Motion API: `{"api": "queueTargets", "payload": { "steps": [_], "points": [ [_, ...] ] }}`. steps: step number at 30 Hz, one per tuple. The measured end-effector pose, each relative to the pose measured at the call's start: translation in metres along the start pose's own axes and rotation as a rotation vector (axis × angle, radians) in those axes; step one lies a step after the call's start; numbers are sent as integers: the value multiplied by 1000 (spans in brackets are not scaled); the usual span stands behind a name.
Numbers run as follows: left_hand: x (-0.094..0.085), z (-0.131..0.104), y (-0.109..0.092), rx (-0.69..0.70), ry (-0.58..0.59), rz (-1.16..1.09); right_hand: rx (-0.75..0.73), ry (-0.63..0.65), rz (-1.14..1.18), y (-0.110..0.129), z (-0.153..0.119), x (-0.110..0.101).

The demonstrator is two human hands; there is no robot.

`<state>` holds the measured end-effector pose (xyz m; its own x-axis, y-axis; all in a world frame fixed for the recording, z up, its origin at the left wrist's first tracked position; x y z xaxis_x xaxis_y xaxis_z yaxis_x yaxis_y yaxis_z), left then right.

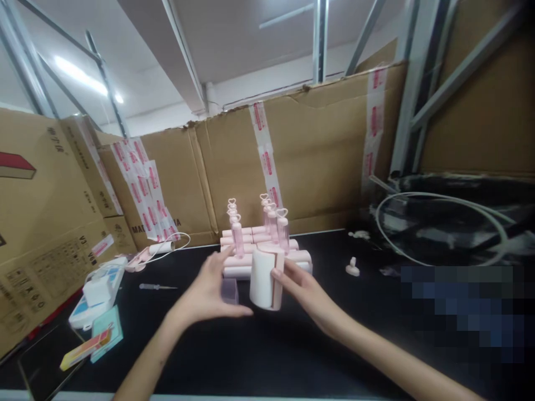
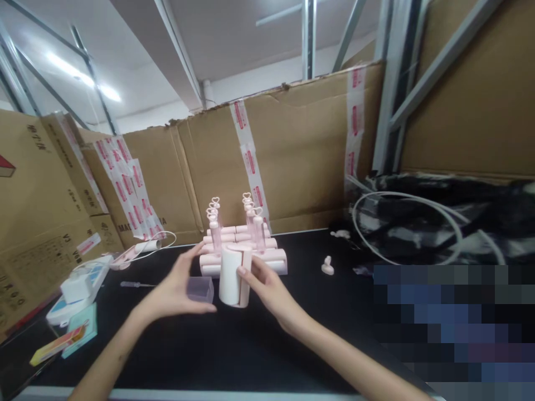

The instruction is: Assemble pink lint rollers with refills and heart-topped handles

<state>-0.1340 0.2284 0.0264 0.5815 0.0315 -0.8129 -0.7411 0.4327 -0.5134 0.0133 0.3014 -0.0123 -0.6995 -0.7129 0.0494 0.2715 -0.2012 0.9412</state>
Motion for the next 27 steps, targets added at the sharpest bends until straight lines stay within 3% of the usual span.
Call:
{"api": "queueTargets", "payload": {
  "steps": [3, 6, 9, 12, 16, 21, 24, 26, 27],
  "points": [
    [-21, -28, 60, -143, 93, -75, -24, -54, -69, 8, 6, -16],
    [-8, -38, 90, -154, 155, -308, -102, 0, -289, 29, 15, -10],
    [25, -26, 82, -85, 152, -490, -150, 105, -592, 50, 22, 16],
    [51, -14, 66, -33, 82, -591, -159, 267, -769, 54, 24, 47],
    [66, -14, 62, -8, 15, -673, -150, 453, -993, 30, 18, 71],
    [70, -18, 68, -9, 36, -632, -192, 474, -1181, 8, 1, 80],
    [70, -19, 67, -18, 53, -573, -229, 423, -1283, 22, -6, 68],
    [70, -19, 63, -15, 73, -523, -178, 294, -1360, 35, -4, 31],
    [69, -19, 60, -11, 79, -495, -122, 189, -1430, 41, -1, 3]
  ]
}}
Point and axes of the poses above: each hand's wrist, its own z-axis towards the middle knuckle, its own x-axis out of the palm, y = z × x, the point moved 10 cm from there along z, towards the middle knuckle, and after that the axes turned 13 degrees about y, right-handed, at the moved point
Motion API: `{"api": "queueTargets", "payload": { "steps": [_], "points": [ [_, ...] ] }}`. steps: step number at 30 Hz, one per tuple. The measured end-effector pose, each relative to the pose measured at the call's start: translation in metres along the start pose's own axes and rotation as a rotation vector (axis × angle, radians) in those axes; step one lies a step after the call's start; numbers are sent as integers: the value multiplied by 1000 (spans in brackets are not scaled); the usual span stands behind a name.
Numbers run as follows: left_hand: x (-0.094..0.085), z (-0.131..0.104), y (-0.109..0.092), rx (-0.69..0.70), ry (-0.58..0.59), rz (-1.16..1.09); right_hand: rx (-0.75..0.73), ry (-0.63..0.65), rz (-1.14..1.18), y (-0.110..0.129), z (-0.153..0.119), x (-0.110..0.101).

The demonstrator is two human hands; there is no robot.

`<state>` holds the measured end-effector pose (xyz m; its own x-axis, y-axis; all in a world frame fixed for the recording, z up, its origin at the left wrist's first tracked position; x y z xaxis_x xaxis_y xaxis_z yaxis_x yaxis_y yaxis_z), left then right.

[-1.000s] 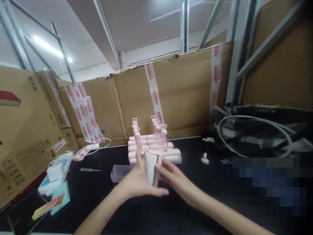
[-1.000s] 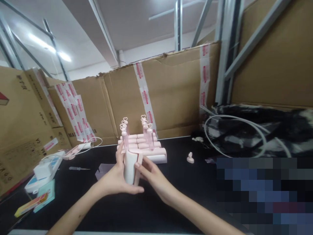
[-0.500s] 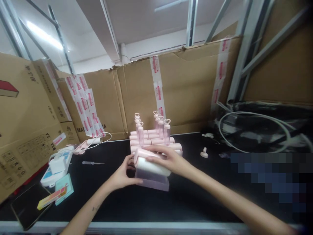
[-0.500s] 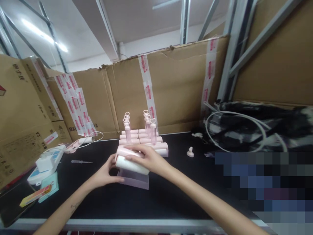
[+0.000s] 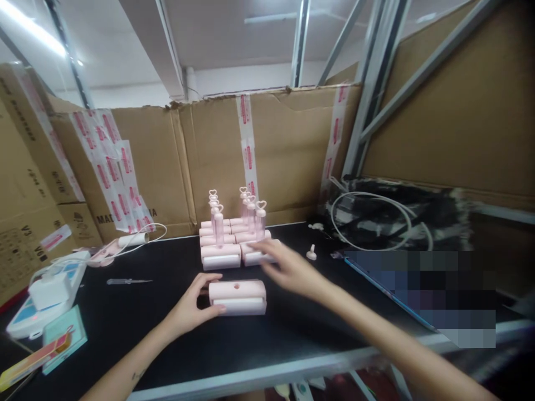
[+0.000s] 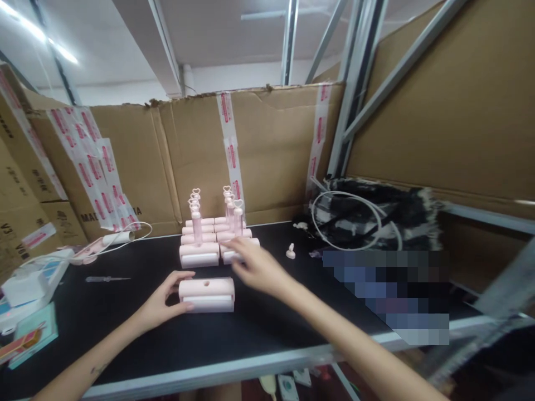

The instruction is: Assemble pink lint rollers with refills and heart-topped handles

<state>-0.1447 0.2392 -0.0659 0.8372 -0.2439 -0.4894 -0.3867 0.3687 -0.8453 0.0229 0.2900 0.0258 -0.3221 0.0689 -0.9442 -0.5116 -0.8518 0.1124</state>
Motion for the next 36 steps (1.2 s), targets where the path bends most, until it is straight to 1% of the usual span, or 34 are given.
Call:
{"api": "queueTargets", "payload": {
  "steps": [2, 3, 4, 5, 6, 7, 8, 9, 10, 13, 14, 15, 16, 18, 20, 22, 23, 25, 26, 28, 29, 30, 31, 32, 33, 34, 35, 36],
  "points": [
    [1, -1, -4, 2, -1, 47, 172, -23, -59, -59, -10, -8],
    [0, -1, -6, 2, -11, 59, 378, -33, -129, -99, -20, -10],
    [0, -2, -7, 3, -21, 65, 557, -12, -177, -134, -32, -6],
    [0, -2, -8, 4, -29, 66, 650, 36, -190, -159, -41, 2],
    [0, -3, -8, 5, -36, 64, 649, 103, -167, -174, -45, 14],
    [1, -3, -8, 7, -40, 60, 639, 144, -149, -184, -48, 22],
    [1, -3, -8, 8, -41, 57, 605, 163, -122, -188, -50, 27],
    [1, -3, -8, 8, -41, 58, 564, 144, -101, -187, -51, 25],
    [2, -3, -8, 6, -40, 62, 535, 88, -97, -185, -53, 16],
    [2, -3, -9, -2, -30, 84, 498, -133, -197, -180, -62, -31],
    [2, -3, -10, -2, -29, 88, 496, -164, -246, -181, -65, -44],
    [2, -3, -11, -1, -30, 90, 498, -155, -288, -184, -66, -52],
    [2, -3, -11, -1, -29, 87, 491, -120, -312, -189, -67, -55],
    [2, -2, -11, -4, -22, 79, 448, -19, -323, -196, -68, -49],
    [4, -2, -10, -7, -11, 75, 390, 59, -333, -198, -66, -36],
    [5, -3, -8, -9, 0, 70, 323, 99, -347, -191, -62, -23],
    [4, -4, -8, -11, -3, 71, 290, 109, -352, -183, -58, -18],
    [-2, -7, -14, -11, -48, 113, 220, 118, -358, -159, -51, -15],
    [-8, -10, -20, -5, -100, 155, 185, 107, -361, -143, -48, -18],
    [-23, -14, -41, 18, -225, 256, 118, 39, -355, -102, -43, -30],
    [-27, -13, -52, 30, -256, 292, 89, -28, -342, -78, -43, -39],
    [-27, -9, -63, 38, -250, 298, 61, -111, -298, -55, -43, -50],
    [-23, -2, -72, 32, -203, 266, 15, -185, -238, -32, -43, -58],
    [-16, 8, -77, 12, -126, 194, -48, -249, -198, -8, -43, -63],
    [-8, 19, -81, -15, -44, 79, -119, -303, -186, 15, -42, -65],
    [1, 29, -84, -39, 30, -78, -209, -335, -177, 36, -40, -65],
    [8, 39, -87, -52, 79, -263, -297, -338, -173, 54, -36, -61],
    [12, 49, -91, -47, 90, -455, -381, -313, -168, 69, -31, -54]
  ]
}}
Point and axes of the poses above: each hand's wrist, its own z-axis towards the middle knuckle, its own x-axis out of the palm, y = z × x, the point moved 10 cm from there along z, towards the middle knuckle, and after that the axes turned 13 degrees about y, right-handed, at the moved point
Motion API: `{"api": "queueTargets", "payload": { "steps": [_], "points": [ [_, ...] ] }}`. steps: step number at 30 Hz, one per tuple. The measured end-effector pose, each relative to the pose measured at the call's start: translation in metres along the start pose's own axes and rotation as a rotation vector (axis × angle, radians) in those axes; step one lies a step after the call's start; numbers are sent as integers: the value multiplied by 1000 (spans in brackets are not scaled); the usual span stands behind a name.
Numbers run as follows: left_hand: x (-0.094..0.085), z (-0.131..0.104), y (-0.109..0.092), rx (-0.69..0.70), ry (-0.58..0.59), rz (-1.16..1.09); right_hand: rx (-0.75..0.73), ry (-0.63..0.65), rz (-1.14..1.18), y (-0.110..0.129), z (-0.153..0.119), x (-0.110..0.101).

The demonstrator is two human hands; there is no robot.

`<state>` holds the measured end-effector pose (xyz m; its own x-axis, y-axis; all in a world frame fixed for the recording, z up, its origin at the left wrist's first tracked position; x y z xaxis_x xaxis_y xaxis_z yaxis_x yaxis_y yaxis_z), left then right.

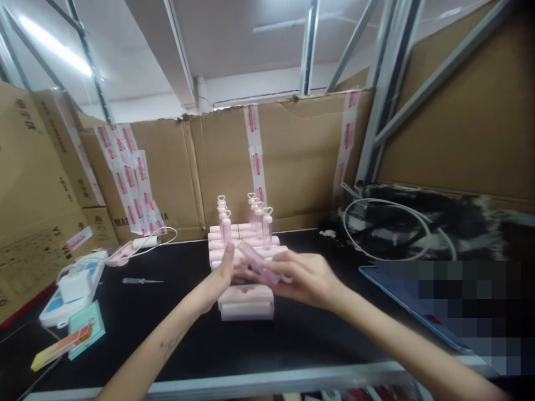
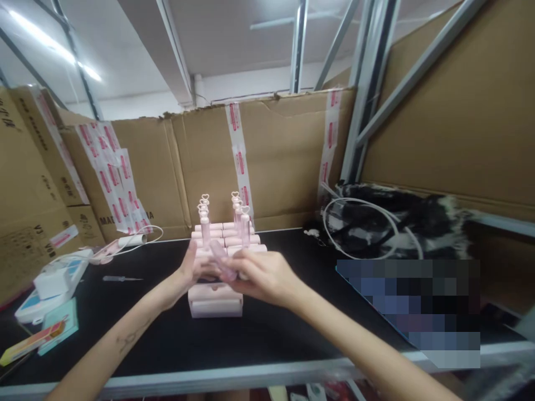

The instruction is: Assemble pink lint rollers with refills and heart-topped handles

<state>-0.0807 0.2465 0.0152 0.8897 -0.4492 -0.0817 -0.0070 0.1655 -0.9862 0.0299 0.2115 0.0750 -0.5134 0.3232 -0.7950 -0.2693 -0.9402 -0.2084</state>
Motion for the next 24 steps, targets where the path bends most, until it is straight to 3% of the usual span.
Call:
{"api": "queueTargets", "payload": {
  "steps": [2, 4, 7, 8, 10, 14, 19, 24],
  "points": [
    [-3, 15, -9, 95, -55, -322, -123, 92, 96, 14, 14, 18],
    [-17, 21, -18, 246, -162, -477, -127, 123, 288, 7, 26, 27],
    [-27, 23, -24, 374, -199, -425, 145, -72, 636, -40, 35, 24],
    [-26, 24, -21, 369, -180, -377, 247, -125, 713, -55, 35, 25],
    [-22, 24, -13, 322, -147, -292, 344, -109, 805, -67, 41, 36],
    [-16, 17, -5, 289, -126, -157, 297, 22, 893, -57, 51, 52],
    [-12, 15, 1, 269, -109, -20, 322, -28, 930, -52, 39, 48],
    [-11, 29, 6, 280, -46, -112, 363, -78, 906, -50, 33, 45]
  ]
}}
Point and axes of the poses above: each hand's wrist, its own z-axis towards the middle knuckle, its own x-axis out of the palm, y = z × x, the point moved 10 cm from there along z, towards the middle knuckle, and after that the axes turned 13 degrees about y, right-handed, at the moved point
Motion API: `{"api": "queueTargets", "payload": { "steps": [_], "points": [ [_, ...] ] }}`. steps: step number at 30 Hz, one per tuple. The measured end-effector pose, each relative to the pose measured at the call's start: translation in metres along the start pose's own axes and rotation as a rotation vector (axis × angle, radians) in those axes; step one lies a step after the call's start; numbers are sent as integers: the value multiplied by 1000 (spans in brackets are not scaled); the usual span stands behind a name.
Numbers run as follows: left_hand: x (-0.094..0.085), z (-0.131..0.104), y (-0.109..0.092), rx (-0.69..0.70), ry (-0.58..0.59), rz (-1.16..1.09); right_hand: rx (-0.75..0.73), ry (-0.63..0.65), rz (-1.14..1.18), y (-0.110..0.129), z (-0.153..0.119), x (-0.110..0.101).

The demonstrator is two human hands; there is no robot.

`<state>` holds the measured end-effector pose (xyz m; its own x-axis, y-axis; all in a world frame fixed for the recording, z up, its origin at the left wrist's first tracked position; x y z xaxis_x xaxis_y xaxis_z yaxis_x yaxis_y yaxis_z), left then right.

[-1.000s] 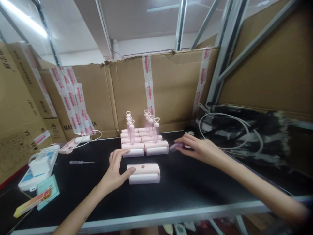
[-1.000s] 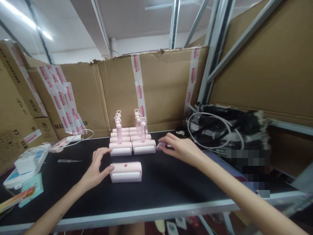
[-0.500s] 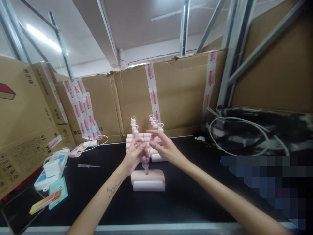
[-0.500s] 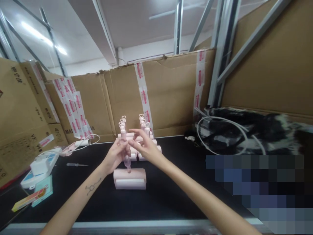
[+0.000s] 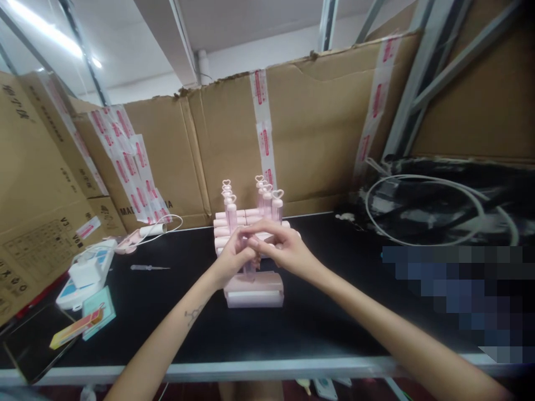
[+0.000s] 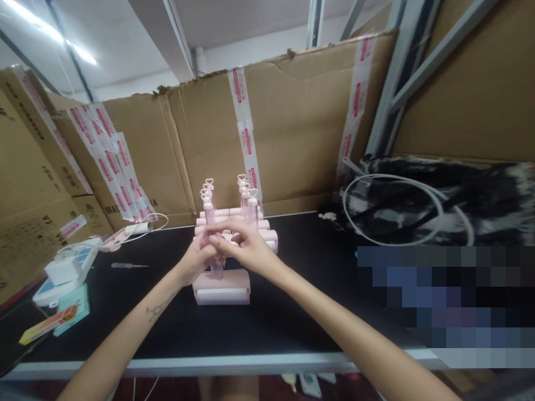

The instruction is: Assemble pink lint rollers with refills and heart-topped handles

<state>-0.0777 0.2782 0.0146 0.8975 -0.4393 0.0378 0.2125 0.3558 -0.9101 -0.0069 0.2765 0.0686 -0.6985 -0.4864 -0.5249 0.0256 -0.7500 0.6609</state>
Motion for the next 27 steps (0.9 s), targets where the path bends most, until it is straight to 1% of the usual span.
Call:
{"api": "queueTargets", "payload": {
  "steps": [3, 5, 9, 11, 15, 20, 24, 27],
  "points": [
    [9, 8, -3, 4, 95, -33, -11, -35, 6, 1, -1, -1],
    [13, 8, -9, 17, 115, -7, -47, -36, -17, 5, -3, -2],
    [12, -1, -19, 31, 66, 101, -108, 9, -112, 9, -5, -1],
    [13, -6, -18, 17, 72, 117, -103, 31, -115, 8, -6, -1],
    [16, -10, -16, 1, 82, 106, -91, 28, -88, 6, -6, -3],
    [18, -13, -17, 3, 52, 158, -148, 35, -110, 12, -6, -3],
    [20, -14, -17, 30, 60, 209, -169, -17, -89, 13, -6, -6],
    [18, -14, -16, 33, 41, 224, -175, -39, -97, 14, -6, -6]
  ]
}}
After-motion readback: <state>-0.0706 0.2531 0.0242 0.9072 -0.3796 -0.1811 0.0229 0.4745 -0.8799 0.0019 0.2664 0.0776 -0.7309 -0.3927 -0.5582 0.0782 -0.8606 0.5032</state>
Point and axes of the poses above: each hand's wrist, its own z-axis towards the middle knuckle, its own x-axis out of the palm, y = z × x, the point moved 10 cm from there along z, towards the middle knuckle, and after that the axes turned 13 degrees about y, right-handed, at the moved point
